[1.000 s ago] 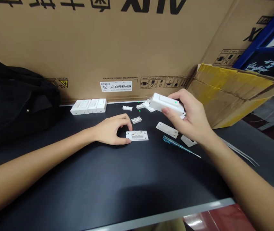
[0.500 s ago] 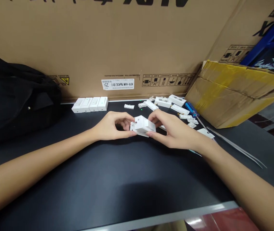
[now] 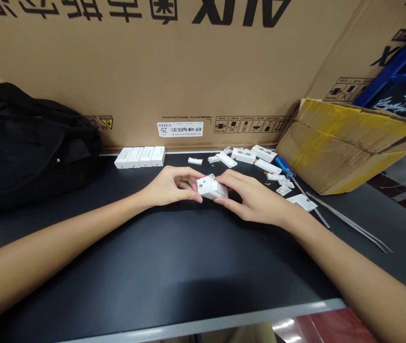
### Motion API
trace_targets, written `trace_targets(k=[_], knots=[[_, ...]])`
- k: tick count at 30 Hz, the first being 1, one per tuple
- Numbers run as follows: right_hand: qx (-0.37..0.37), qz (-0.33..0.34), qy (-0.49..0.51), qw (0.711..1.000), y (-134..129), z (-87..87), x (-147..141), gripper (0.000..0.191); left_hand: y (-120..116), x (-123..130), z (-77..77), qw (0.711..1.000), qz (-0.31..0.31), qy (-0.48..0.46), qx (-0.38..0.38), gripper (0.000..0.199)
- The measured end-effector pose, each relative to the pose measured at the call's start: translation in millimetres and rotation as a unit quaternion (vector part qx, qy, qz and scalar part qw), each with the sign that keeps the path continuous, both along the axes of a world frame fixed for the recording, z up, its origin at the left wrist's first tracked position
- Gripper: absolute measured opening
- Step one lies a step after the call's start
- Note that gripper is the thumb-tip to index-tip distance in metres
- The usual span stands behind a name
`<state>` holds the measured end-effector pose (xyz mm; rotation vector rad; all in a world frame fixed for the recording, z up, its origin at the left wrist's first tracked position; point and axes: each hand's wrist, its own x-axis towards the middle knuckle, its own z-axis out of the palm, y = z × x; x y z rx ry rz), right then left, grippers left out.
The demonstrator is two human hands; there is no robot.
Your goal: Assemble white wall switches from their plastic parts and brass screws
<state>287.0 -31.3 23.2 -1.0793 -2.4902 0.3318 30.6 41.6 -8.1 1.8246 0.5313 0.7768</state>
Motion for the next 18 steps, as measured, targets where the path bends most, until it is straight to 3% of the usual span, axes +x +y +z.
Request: trace_targets(k=[10, 18], knots=[[0.0, -0.018, -0.024, 1.0, -2.3, -2.8, -4.4, 0.03, -0.8, 1.8, -0.6, 0.999, -0.019, -0.001, 0.048, 0.054], [-0.002, -0.022, -0.023, 0.999, -2.5, -5.7, -6.5, 0.03, -0.9, 3.3, 1.2, 0.999, -0.011, 0.03, 0.043, 0.044]])
